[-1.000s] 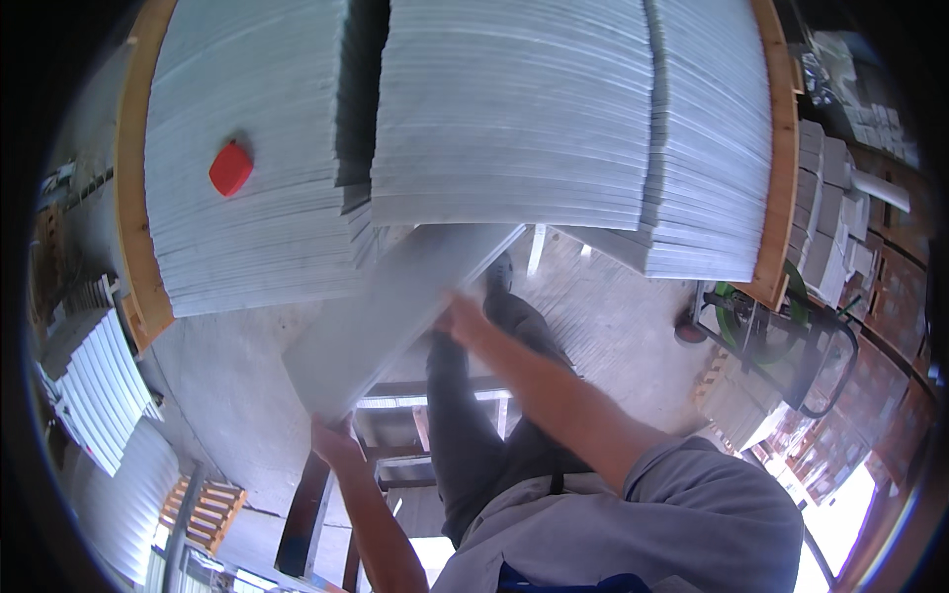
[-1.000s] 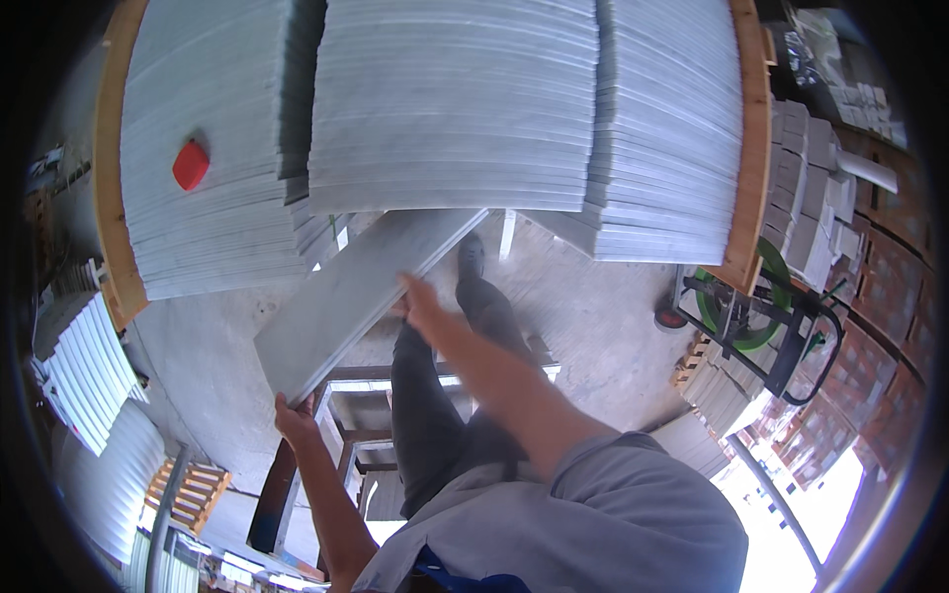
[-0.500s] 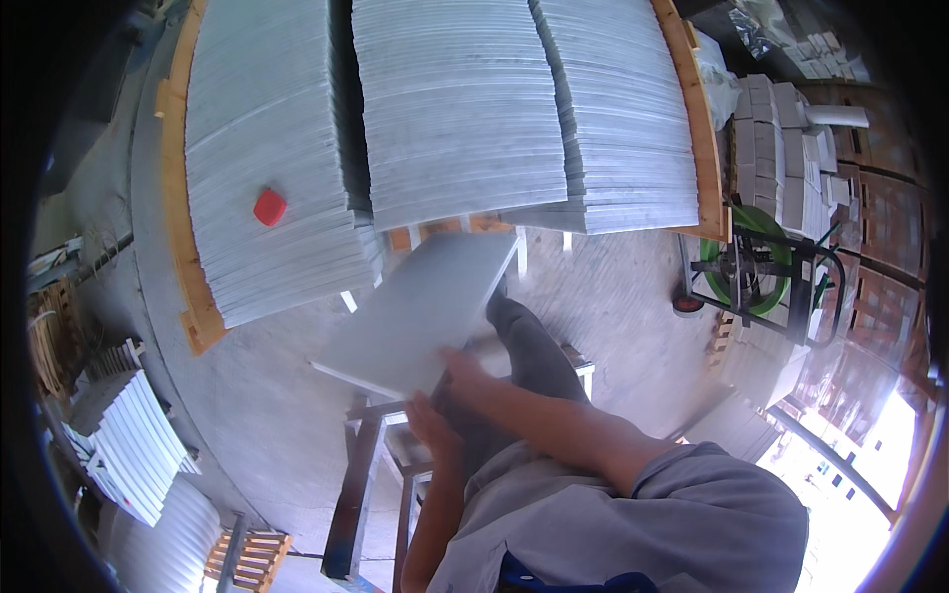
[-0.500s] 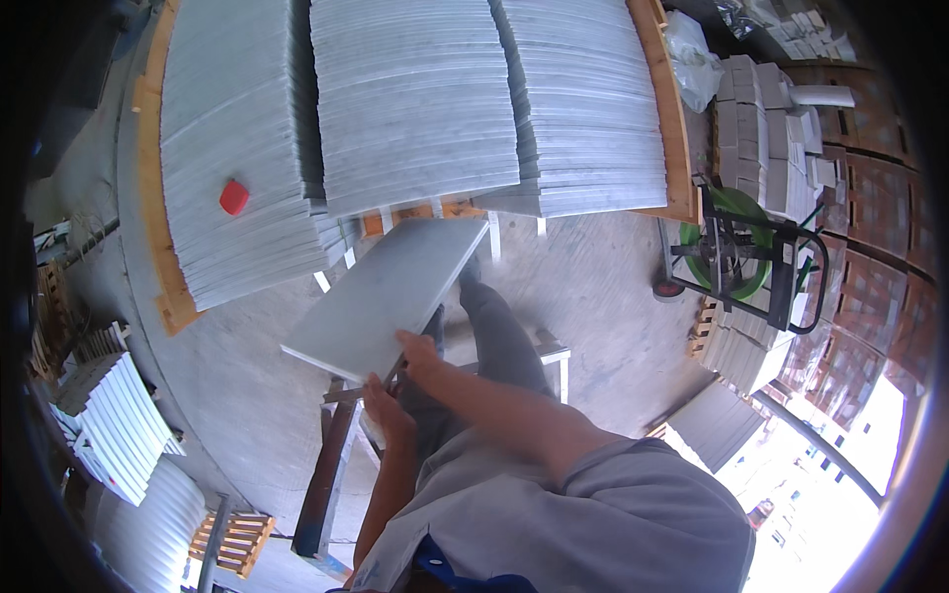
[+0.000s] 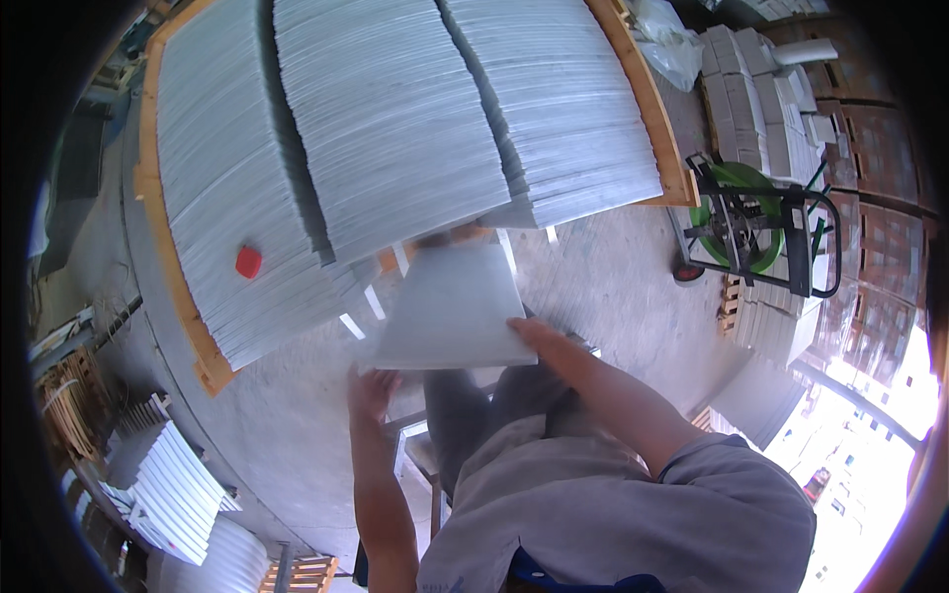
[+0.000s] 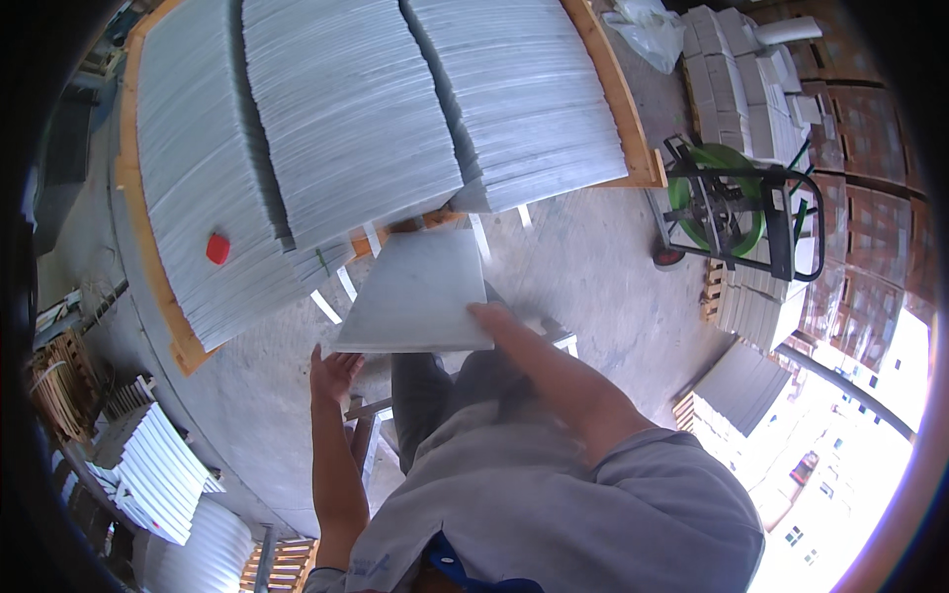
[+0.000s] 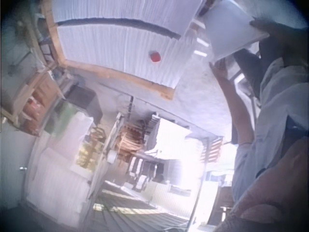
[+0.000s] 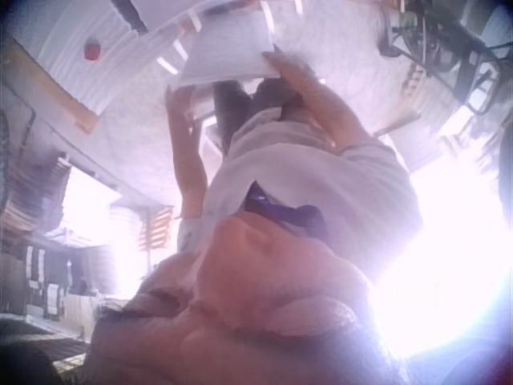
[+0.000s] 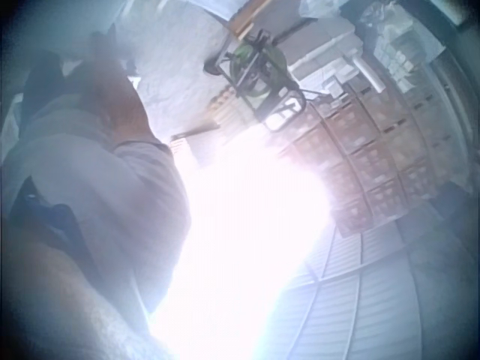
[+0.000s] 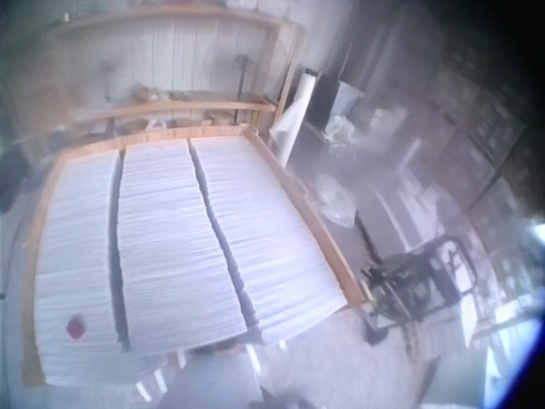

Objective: The person repeatedly picks up white rectangular panels from a metal rack and places them onto a wooden pallet, building a neat stack. The person then uses a green strap and a handheld strapping tool to secure the stacked panels on the pallet.

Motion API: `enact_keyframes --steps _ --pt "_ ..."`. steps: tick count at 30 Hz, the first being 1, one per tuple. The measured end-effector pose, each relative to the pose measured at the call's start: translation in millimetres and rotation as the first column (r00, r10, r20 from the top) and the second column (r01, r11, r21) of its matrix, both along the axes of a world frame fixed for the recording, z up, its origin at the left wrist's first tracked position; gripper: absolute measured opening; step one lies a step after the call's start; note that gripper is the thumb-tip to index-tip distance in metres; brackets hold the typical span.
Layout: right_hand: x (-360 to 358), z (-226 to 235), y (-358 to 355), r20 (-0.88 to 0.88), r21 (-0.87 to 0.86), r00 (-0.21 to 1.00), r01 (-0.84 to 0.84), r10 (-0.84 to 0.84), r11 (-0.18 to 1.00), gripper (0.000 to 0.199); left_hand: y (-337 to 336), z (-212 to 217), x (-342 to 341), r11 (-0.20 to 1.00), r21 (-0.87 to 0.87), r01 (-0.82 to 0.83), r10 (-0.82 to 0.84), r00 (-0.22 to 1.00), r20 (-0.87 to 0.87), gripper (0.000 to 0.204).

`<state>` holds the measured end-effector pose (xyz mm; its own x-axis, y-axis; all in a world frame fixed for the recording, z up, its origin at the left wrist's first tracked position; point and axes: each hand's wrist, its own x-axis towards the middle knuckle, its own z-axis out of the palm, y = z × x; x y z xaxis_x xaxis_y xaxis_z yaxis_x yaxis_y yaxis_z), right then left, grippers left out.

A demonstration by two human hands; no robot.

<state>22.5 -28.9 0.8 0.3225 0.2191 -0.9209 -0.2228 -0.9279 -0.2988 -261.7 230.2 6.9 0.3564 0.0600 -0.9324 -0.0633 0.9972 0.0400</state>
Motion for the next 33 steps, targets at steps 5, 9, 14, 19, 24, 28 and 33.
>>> enact_keyframes --steps 5,9,14,19,24,28,33 --pt "26.1 -12.0 -14.6 -0.132 -0.093 0.954 0.257 -0.267 0.962 0.055 9.2 -47.5 41.3 0.955 -0.128 0.268 -0.248 0.957 0.149 0.052" --pt "41.5 -19.2 -22.3 -0.180 -0.057 0.947 0.261 -0.267 0.964 0.054 -11.5 -89.6 57.3 0.875 0.049 0.482 -0.480 0.876 -0.056 0.047" --pt "55.9 -12.4 -18.9 -0.180 -0.055 0.965 0.182 -0.189 0.982 0.055 -36.9 -110.7 48.6 0.797 0.064 0.601 -0.544 0.759 -0.356 0.037" --pt "67.1 6.4 2.3 -0.130 -0.106 0.985 0.098 -0.112 0.989 0.058 -40.7 -114.0 47.8 0.866 0.035 0.500 -0.459 0.819 -0.344 0.033" --pt "71.7 20.3 25.1 -0.113 -0.183 0.992 0.035 -0.057 0.982 0.061 -55.8 -82.5 41.4 0.967 0.181 0.179 -0.155 0.978 -0.143 0.030" --pt "70.3 23.2 33.8 -0.120 -0.145 0.992 -0.048 0.030 0.988 0.062 -53.7 -60.1 42.0 0.976 0.179 0.127 -0.087 0.972 -0.218 0.030" --pt "74.9 0.2 49.8 -0.090 -0.165 0.991 -0.115 0.101 0.980 0.063 -39.4 -56.9 44.0 0.975 0.165 0.151 -0.115 0.971 -0.210 0.030"
